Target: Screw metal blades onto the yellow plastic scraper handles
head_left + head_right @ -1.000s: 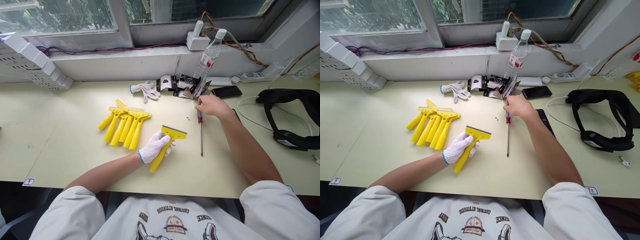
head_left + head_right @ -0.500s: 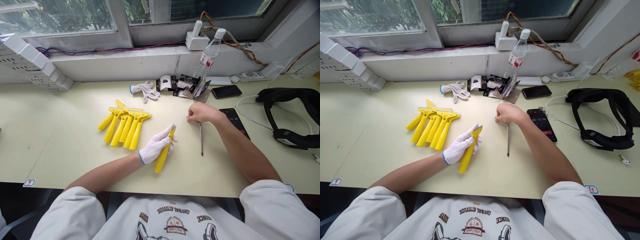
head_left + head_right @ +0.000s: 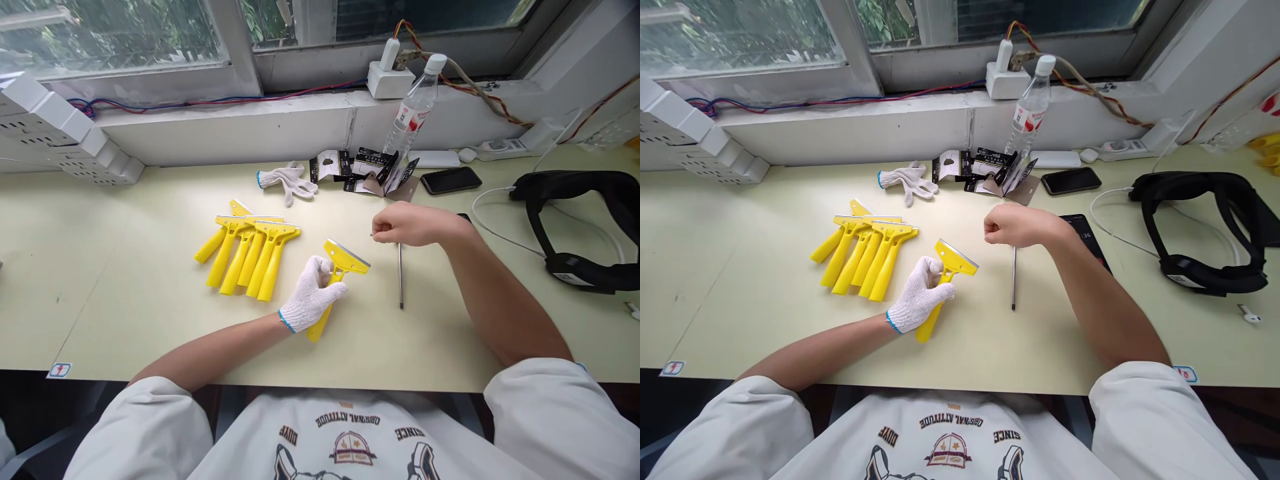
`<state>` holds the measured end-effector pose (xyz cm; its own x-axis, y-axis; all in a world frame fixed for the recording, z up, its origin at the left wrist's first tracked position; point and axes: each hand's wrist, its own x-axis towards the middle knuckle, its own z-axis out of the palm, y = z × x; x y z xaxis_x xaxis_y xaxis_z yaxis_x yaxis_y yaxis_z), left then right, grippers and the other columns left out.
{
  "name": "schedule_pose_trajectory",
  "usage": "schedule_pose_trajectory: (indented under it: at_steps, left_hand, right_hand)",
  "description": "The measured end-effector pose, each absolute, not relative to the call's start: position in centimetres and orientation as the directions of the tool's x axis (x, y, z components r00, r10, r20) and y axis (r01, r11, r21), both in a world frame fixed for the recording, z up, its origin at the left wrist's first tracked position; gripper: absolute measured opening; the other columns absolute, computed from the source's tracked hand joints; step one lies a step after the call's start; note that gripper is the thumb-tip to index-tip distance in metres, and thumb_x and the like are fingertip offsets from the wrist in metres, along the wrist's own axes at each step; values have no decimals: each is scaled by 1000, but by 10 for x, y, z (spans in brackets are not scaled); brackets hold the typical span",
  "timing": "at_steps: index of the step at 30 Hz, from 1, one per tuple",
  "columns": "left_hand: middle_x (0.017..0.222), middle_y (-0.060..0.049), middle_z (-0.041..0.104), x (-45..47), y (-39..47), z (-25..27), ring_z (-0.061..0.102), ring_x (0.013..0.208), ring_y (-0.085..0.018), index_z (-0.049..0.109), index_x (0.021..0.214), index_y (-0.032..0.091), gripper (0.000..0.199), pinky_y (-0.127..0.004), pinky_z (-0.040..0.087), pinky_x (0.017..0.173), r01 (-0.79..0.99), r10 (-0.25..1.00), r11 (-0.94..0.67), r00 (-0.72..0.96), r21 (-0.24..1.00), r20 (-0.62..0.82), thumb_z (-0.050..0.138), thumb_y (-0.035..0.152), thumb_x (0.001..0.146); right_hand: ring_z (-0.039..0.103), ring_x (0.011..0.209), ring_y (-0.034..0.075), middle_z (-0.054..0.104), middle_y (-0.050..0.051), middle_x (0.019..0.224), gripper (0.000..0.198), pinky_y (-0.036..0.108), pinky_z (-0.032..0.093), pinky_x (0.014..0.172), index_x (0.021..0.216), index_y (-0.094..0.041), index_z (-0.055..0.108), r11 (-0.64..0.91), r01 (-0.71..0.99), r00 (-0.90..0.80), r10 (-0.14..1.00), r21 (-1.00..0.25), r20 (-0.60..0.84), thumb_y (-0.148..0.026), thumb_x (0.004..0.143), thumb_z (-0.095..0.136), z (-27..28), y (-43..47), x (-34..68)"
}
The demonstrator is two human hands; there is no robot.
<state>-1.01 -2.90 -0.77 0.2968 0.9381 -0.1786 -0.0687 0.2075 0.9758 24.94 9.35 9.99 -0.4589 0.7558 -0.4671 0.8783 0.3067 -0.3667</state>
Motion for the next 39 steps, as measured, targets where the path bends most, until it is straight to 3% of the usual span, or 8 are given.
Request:
schedule_pose_trajectory:
  at_steps: [2, 4, 10, 14, 18, 24, 29, 39]
  left_hand:
    - [100, 3, 60, -9, -27, -1, 55, 74, -10, 42, 102, 24, 43, -25, 47, 68, -79, 947, 204, 270, 976, -175, 78, 20, 79]
    - [107, -1, 66, -8, -25, 5, 59, 77, -11, 46, 108, 23, 42, -26, 48, 68, -104, 949, 229, 244, 968, -198, 77, 20, 80]
    - [97, -1, 68, -10, -21, 17, 58, 77, -12, 61, 114, 18, 36, -26, 47, 70, -96, 927, 278, 289, 956, -241, 79, 26, 84]
    - [91, 0, 64, -14, -21, 14, 53, 74, -12, 68, 111, 16, 29, -27, 45, 70, -83, 930, 234, 310, 969, -198, 77, 32, 88]
    - [79, 2, 60, -17, -20, 8, 50, 68, -12, 69, 100, 16, 25, -28, 40, 65, -17, 917, 259, 319, 966, -240, 76, 37, 89]
    - [86, -1, 65, -17, -22, 8, 54, 69, -13, 68, 102, 16, 26, -30, 43, 67, -23, 921, 245, 317, 969, -225, 76, 38, 90]
    - [84, -1, 64, -16, -24, 13, 53, 68, -14, 65, 98, 17, 20, -33, 41, 67, -55, 919, 268, 316, 962, -238, 75, 32, 89]
    - [72, 1, 61, -14, -25, 11, 51, 65, -16, 64, 94, 19, 15, -35, 39, 66, -22, 926, 265, 283, 964, -248, 72, 30, 88]
  right_hand:
    - [58, 76, 19, 70, 3, 88, 18, 33, 35, 66, 87, -24, 65, 374, 793, -576, 715, -480, -395, -37, 98, 58, 115, 81, 243]
    - [58, 77, 19, 70, 3, 90, 19, 33, 36, 68, 90, -24, 62, 433, 737, -643, 686, -519, -340, -36, 102, 54, 123, 67, 232]
    - [60, 89, 22, 69, 8, 105, 24, 34, 38, 77, 98, -22, 57, 568, 678, -693, 706, -467, -148, -34, 111, 41, 118, 43, 202]
    - [59, 84, 21, 67, 8, 104, 26, 34, 35, 71, 98, -21, 59, 613, 692, -711, 669, -380, -217, -34, 113, 41, 111, 37, 194]
    - [60, 79, 21, 69, 10, 104, 22, 34, 31, 64, 99, -20, 59, 619, 747, -664, 712, -243, -228, -27, 112, 43, 104, 31, 188]
    - [61, 76, 22, 70, 12, 102, 22, 35, 28, 60, 101, -19, 61, 641, 757, -651, 725, -125, -225, -15, 109, 40, 102, 23, 178]
    - [60, 72, 22, 69, 13, 101, 26, 35, 25, 58, 103, -18, 60, 645, 762, -641, 737, -62, -213, -4, 102, 38, 104, 18, 175]
    - [65, 74, 23, 70, 14, 103, 31, 36, 27, 59, 107, -16, 62, 658, 753, -643, 741, 19, -195, 1, 100, 38, 99, 13, 172]
